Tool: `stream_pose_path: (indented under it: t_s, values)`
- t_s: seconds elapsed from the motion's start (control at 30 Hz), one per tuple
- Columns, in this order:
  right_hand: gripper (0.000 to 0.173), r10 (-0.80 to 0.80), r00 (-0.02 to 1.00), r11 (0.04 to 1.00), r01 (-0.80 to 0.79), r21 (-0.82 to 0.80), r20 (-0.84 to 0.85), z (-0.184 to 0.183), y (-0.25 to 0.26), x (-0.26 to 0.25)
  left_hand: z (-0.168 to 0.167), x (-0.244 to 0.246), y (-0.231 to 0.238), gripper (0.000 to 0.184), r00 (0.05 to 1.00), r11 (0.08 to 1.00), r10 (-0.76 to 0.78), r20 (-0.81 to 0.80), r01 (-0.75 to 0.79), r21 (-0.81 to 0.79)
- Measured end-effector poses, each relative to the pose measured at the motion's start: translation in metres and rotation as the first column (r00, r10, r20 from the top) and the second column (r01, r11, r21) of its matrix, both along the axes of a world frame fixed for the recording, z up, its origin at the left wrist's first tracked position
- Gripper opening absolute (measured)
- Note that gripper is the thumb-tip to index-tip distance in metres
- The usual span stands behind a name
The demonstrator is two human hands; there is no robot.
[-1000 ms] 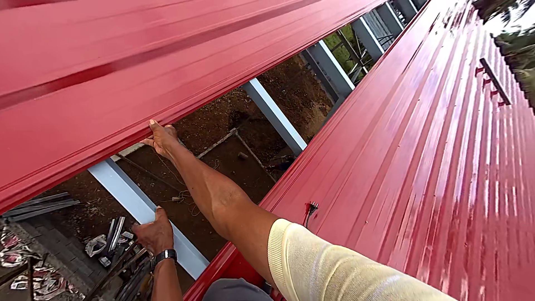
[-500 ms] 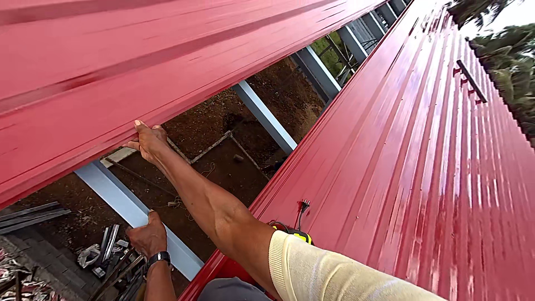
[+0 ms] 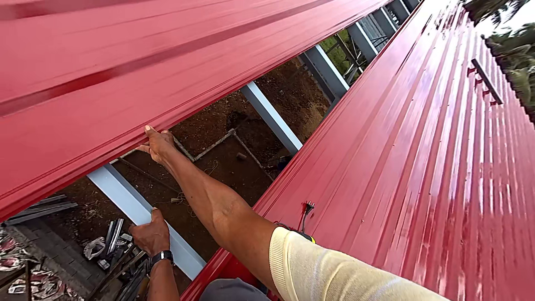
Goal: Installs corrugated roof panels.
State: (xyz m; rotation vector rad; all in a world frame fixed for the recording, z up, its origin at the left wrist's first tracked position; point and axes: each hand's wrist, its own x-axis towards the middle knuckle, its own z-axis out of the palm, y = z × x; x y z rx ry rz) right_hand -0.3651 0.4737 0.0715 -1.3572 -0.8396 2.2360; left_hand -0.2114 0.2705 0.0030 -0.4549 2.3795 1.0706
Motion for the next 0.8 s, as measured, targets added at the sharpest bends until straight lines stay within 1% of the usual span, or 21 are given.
stream_pose_path:
  t_s: [0.17, 0.43, 0.6, 0.7, 0.8]
  values:
    - [0.052, 0.009, 1.000, 1.000, -0.010, -0.010, -0.023, -0.006, 0.002, 0.003, 0.004, -0.001, 0.000, 0.077, 0.999, 1.000, -0.018, 0.037, 0.019, -0.002]
    - [0.050, 0.001, 1.000, 1.000, -0.001, -0.017, -0.027, -0.011, 0.004, 0.003, 0.001, -0.002, 0.000, 0.076, 1.000, 1.000, -0.010, 0.017, 0.010, 0.006]
    - [0.050, 0.011, 0.997, 0.999, -0.013, -0.036, -0.072, -0.013, 0.006, 0.005, 0.001, -0.001, 0.001, 0.076, 1.000, 1.000, -0.002, 0.022, 0.002, -0.001]
    - [0.053, -0.002, 0.997, 0.999, -0.002, -0.047, -0.081, -0.015, 0.005, 0.004, 0.002, -0.001, 0.001, 0.077, 0.999, 1.000, -0.005, 0.032, 0.005, -0.006]
    - [0.063, -0.012, 0.996, 0.999, 0.008, -0.047, -0.091, -0.017, 0.005, 0.003, 0.000, -0.002, 0.000, 0.077, 1.000, 1.000, 0.001, 0.019, -0.001, -0.003]
